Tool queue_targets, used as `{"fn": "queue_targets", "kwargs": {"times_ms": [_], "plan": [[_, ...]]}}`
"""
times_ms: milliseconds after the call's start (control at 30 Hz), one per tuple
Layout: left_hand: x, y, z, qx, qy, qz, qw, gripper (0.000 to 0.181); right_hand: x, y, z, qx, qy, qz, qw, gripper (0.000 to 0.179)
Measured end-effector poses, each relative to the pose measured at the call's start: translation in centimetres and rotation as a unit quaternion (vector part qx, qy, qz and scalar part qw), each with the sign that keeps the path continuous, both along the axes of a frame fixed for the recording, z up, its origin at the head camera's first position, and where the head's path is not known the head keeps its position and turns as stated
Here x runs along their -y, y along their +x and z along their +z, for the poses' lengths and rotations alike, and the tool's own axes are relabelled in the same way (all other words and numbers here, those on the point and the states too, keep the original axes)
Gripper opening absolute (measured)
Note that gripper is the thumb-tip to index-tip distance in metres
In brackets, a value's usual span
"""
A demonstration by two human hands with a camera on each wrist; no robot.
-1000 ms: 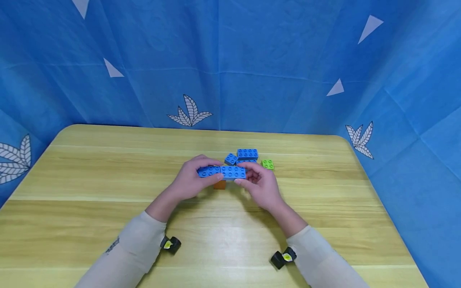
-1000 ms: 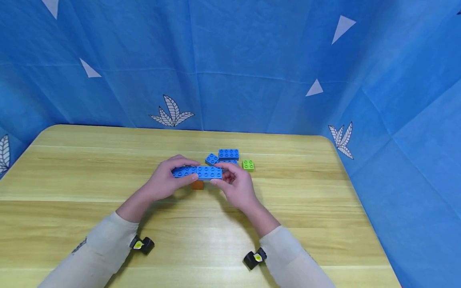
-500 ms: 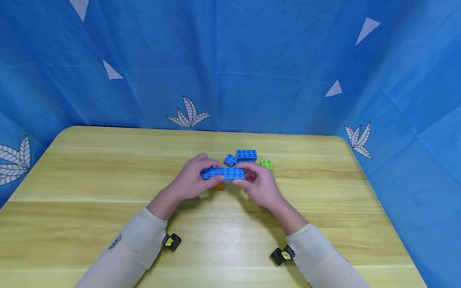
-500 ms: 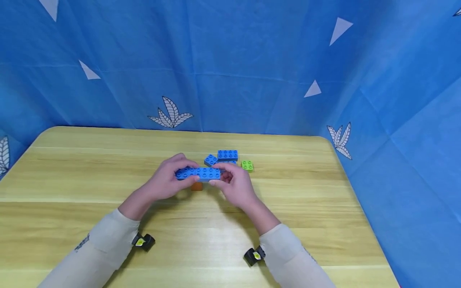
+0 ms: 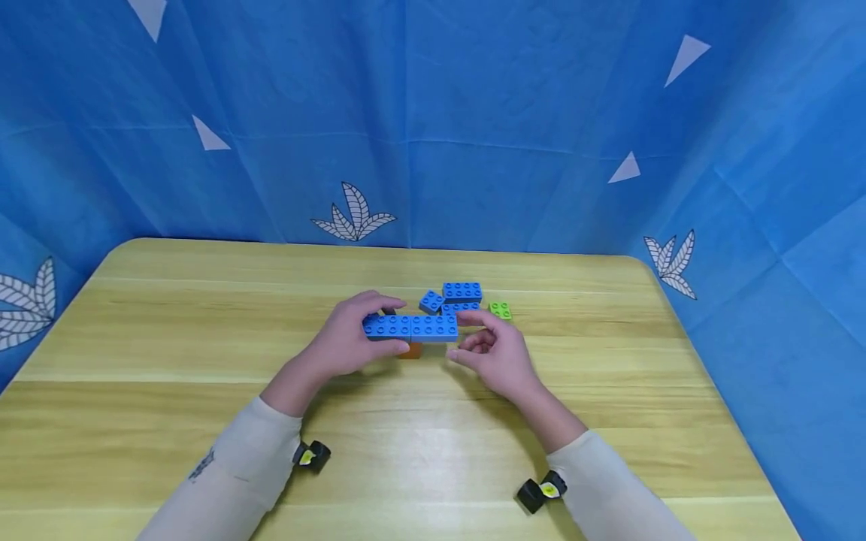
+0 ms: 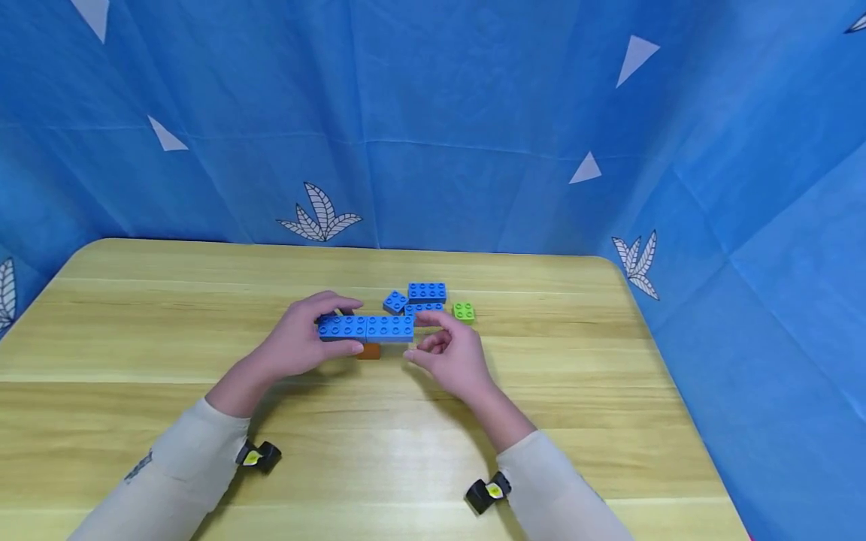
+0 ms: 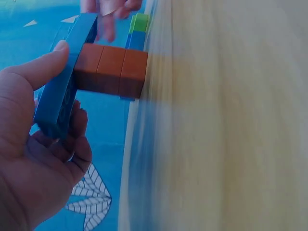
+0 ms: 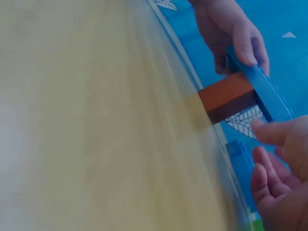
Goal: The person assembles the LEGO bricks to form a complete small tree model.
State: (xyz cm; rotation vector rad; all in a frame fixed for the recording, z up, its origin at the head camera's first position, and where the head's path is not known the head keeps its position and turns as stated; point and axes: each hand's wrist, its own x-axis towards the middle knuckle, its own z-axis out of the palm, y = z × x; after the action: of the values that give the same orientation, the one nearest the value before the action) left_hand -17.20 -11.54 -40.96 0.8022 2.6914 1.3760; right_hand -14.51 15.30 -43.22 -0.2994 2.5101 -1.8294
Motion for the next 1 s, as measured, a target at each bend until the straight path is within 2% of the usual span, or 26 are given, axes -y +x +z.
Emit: {"fn": "queue_targets", "kwargs": {"times_ms": [100, 233, 467, 700, 1000], "plan": [[0.9, 0.2, 0.1, 0.004, 0.009, 0.018, 0.9998, 0.057, -1.0, 0.2, -0.4, 0.019, 0.015, -0.033, 0.9992, 0.048], [2.0, 0.4, 0.1, 0.014, 0.03, 0.036, 0.9988, 0.052, -2.0, 0.1, -0.9, 0.016, 0.048, -0.078, 0.9956, 0.043], [2.7, 0.5, -0.2, 0.022, 0.059, 0.035, 0.9974, 0.035, -2.4, -1.1, -1.5, 0.001, 0.102, -0.117, 0.9879, 0.048], [2.3, 0.6, -0.3, 0.029, 0.061, 0.037, 0.997, 0.031, -1.8, -2.4, -1.6, -0.009, 0.139, -0.116, 0.9833, 0.062], [2.0, 0.5, -0.4, 0.024, 0.07, 0.028, 0.9969, 0.032, -1.3, -3.7, -1.8, -0.025, 0.188, -0.109, 0.9758, 0.053]]}}
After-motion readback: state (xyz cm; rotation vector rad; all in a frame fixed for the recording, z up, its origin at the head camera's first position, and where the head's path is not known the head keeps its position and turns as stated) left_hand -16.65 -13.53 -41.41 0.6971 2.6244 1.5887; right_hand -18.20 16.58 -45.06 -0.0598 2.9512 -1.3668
